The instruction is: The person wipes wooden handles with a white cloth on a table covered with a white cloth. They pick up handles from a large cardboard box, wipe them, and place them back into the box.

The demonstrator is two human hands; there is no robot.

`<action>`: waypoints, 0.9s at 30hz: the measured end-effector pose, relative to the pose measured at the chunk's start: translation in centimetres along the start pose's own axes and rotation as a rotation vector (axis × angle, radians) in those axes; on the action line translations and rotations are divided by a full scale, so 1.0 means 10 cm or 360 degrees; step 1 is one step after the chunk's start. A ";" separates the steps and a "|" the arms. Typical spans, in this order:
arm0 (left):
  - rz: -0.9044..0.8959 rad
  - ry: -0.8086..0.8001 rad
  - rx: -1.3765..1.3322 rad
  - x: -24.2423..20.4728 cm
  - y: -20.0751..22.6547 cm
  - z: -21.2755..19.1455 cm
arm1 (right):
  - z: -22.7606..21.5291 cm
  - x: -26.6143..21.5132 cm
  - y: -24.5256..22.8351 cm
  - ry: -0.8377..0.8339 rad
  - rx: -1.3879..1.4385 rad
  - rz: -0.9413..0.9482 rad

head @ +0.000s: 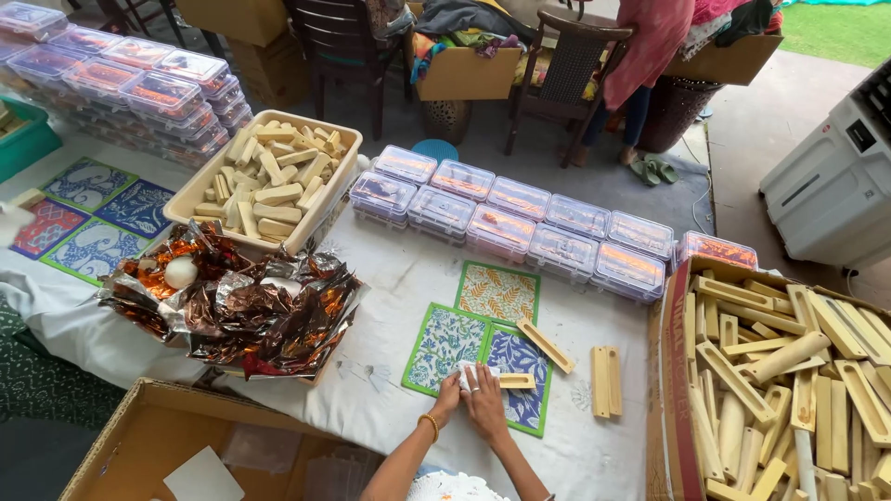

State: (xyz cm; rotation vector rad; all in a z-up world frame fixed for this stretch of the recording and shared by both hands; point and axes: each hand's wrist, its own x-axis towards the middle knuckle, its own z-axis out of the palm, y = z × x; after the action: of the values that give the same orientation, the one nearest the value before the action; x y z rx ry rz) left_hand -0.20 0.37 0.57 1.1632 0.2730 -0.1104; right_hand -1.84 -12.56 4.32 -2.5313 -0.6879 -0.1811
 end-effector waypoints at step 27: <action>-0.0429 -0.0139 -0.0407 0.10 -0.14 -0.08 | 0.17 0.00 0.74 0.0028 -0.0468 0.0255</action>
State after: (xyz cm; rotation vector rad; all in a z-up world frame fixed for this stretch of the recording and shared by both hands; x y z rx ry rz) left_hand 0.30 0.64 -1.27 0.8613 0.3548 -0.3527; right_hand 1.87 -17.22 -0.40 -2.8471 -0.4774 -0.2647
